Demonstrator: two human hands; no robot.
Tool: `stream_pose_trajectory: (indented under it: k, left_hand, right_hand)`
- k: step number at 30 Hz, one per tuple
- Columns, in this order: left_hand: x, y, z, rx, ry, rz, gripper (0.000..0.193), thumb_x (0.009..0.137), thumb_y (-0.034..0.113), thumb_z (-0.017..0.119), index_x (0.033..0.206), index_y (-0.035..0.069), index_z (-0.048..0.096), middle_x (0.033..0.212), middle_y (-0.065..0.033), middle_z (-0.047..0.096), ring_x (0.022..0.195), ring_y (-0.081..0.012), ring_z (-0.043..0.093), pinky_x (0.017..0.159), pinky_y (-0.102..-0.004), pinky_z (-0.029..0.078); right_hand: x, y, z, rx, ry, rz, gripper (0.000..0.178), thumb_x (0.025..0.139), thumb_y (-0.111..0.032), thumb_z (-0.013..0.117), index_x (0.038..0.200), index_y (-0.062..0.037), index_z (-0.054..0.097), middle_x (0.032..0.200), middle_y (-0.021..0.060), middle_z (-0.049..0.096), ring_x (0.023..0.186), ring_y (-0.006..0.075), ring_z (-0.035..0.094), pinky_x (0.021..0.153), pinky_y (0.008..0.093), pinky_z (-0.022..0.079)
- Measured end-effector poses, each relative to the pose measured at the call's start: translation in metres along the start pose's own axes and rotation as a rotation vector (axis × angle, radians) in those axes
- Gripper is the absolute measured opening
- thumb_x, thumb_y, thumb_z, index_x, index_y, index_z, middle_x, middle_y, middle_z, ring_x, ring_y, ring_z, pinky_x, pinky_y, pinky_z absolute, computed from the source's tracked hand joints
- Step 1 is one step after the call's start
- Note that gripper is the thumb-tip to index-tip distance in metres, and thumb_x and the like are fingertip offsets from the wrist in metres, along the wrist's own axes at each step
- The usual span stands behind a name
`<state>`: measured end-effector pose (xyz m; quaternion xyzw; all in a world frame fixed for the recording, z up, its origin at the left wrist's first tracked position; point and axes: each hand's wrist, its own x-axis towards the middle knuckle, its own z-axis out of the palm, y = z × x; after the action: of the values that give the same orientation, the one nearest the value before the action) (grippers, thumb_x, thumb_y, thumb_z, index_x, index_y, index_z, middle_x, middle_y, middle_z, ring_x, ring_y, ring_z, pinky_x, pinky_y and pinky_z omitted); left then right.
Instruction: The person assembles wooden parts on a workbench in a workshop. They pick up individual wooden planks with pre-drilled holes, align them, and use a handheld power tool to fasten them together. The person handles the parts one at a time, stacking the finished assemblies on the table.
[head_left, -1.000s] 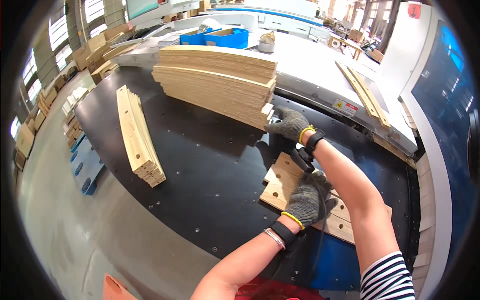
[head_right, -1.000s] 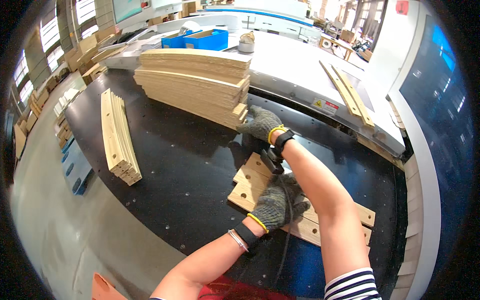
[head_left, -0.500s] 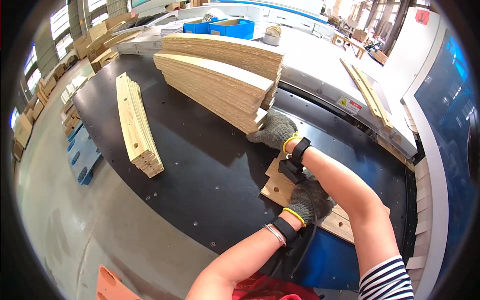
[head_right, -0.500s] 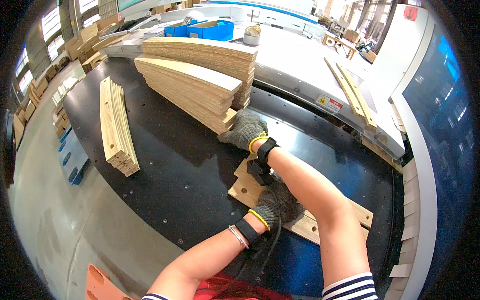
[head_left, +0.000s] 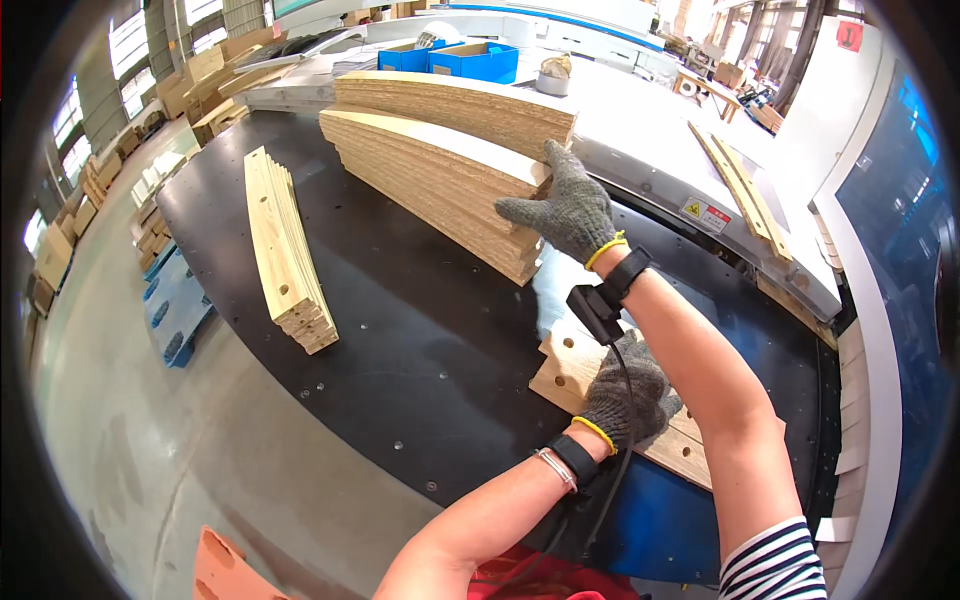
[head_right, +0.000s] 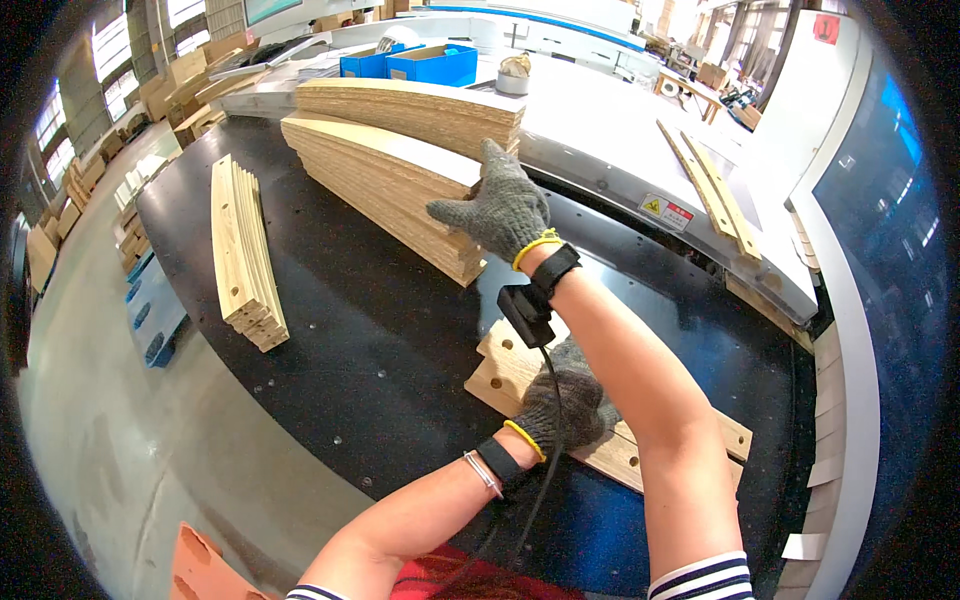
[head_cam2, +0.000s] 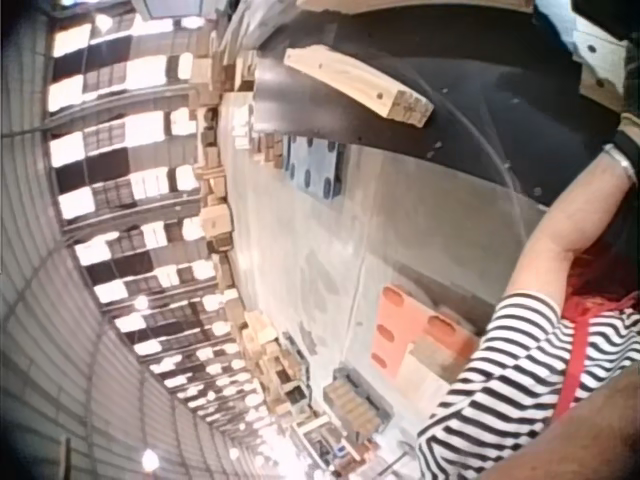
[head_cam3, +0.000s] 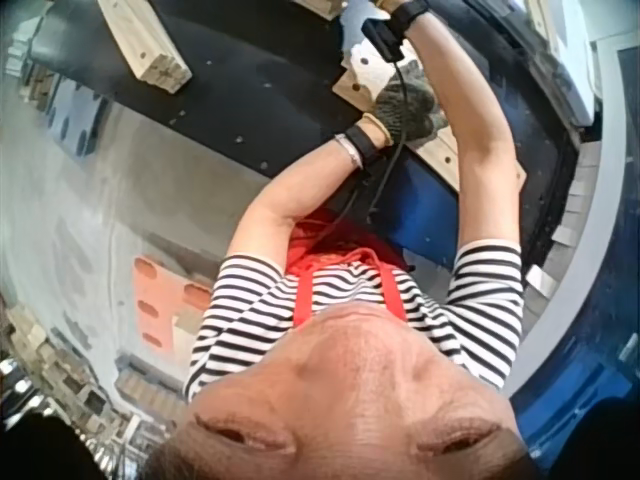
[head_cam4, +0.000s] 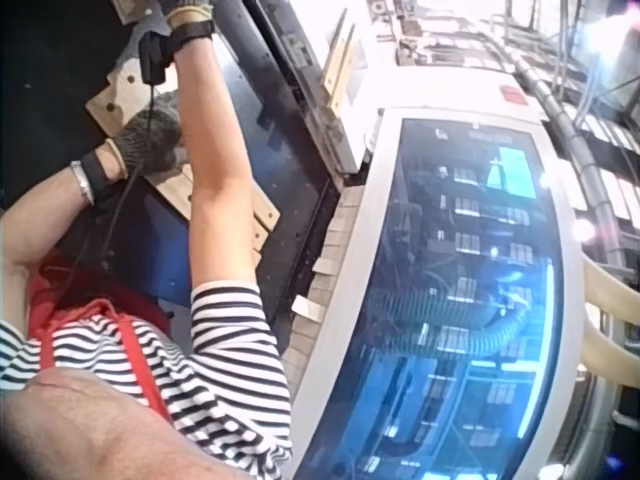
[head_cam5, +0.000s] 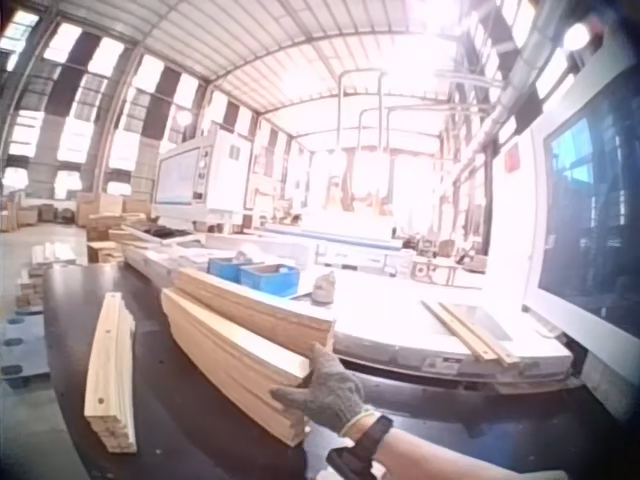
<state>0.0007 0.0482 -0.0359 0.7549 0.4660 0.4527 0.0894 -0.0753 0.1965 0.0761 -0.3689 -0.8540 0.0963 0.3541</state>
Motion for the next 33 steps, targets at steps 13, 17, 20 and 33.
stream_pose_trajectory:
  k: [13,17,20,33]
  left_hand:
    - [-0.010,-0.003,0.019,0.009,-0.328,-0.183,0.031,0.096,0.034,0.062,0.114,0.009,0.068,0.115,-0.0173,0.071,0.116,-0.0348,0.063,0.098,-0.0462,0.047]
    - [-0.016,-0.011,0.028,-0.031,-0.226,-0.129,0.037,0.102,0.038,0.056,0.127,0.011,0.062,0.131,-0.0156,0.066,0.125,-0.0316,0.058,0.106,-0.0456,0.044]
    - [-0.015,-0.008,0.026,0.043,-0.346,-0.136,0.039,0.104,0.039,0.052,0.131,0.012,0.060,0.135,-0.0136,0.065,0.128,-0.0314,0.057,0.109,-0.0469,0.043]
    - [-0.033,-0.008,0.041,-0.382,-0.198,-0.115,0.043,0.098,0.050,0.057,0.120,0.014,0.061,0.121,-0.0114,0.065,0.116,-0.0293,0.059,0.101,-0.0436,0.047]
  right_hand:
    - [-0.027,0.008,0.029,0.200,-0.152,0.183,0.109,0.065,-0.046,0.096,0.148,0.0011,0.043,0.133,0.0279,0.066,0.120,0.0388,0.068,0.101,0.0448,0.056]
    - [-0.040,-0.004,0.026,0.018,-0.454,0.365,0.116,0.061,-0.044,0.097,0.152,-0.0027,0.037,0.136,0.0254,0.066,0.121,0.0368,0.068,0.102,0.0435,0.056]
    - [-0.048,0.005,0.032,0.014,-0.357,0.295,0.111,0.062,-0.039,0.096,0.152,-0.0062,0.040,0.128,0.0218,0.070,0.118,0.0382,0.070,0.102,0.0436,0.056]
    - [-0.088,-0.040,0.048,-0.008,-0.301,0.255,0.075,0.065,-0.038,0.095,0.123,-0.0062,0.059,0.114,0.0212,0.073,0.109,0.0406,0.072,0.093,0.0482,0.058]
